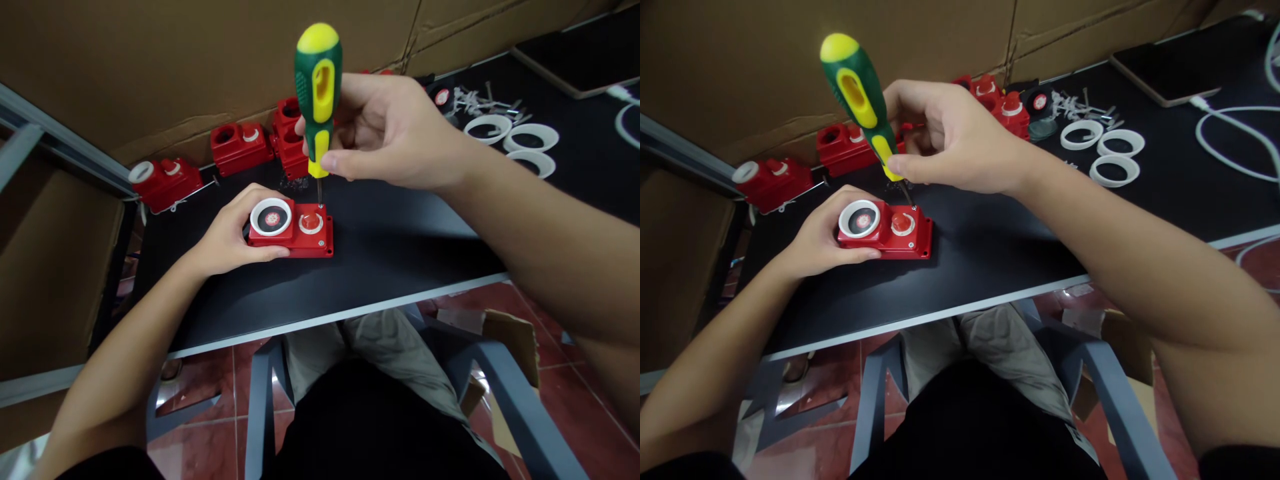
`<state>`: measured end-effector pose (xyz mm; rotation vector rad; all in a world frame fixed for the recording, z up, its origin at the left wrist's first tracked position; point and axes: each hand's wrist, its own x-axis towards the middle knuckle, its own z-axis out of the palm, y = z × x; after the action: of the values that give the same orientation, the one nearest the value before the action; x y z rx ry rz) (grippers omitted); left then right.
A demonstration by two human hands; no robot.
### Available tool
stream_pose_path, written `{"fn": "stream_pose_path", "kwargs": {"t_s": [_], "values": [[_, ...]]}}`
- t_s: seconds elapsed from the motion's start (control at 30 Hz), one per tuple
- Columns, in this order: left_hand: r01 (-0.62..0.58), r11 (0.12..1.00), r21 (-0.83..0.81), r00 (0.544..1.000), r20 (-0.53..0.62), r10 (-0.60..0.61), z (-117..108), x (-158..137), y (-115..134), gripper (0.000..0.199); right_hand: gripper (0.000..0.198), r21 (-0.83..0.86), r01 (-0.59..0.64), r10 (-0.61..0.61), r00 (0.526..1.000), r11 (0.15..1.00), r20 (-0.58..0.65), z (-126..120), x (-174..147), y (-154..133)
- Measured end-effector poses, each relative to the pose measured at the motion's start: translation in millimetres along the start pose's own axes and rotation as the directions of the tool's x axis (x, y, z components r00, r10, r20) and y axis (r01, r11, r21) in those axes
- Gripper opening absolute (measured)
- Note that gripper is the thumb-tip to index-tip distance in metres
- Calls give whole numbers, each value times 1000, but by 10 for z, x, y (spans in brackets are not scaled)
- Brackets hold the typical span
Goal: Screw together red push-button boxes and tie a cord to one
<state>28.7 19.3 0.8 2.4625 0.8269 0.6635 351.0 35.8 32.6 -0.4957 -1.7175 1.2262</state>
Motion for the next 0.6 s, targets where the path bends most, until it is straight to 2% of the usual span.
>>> {"fn": "stream_pose_path", "kwargs": {"t_s": [0.1, 0.3, 0.47, 0.6], "values": [[-1, 1000, -3, 1000, 0, 1, 2, -1, 8, 85, 43, -14, 7, -7, 1000, 1000, -5, -4, 23, 27], [-33, 999, -38, 999, -13, 33, 4, 4, -13, 83, 40, -32, 28, -29, 998, 999, -53, 42, 24, 104], [14, 1000, -15, 1000, -11, -14, 3, 6, 5, 87, 47, -103, -26, 26, 1000, 994, 0, -37, 24, 127], [26, 1000, 0, 1000, -5, -26, 1, 1, 11, 88, 41, -13, 17, -16, 998, 1000, 55, -64, 6, 32]]}}
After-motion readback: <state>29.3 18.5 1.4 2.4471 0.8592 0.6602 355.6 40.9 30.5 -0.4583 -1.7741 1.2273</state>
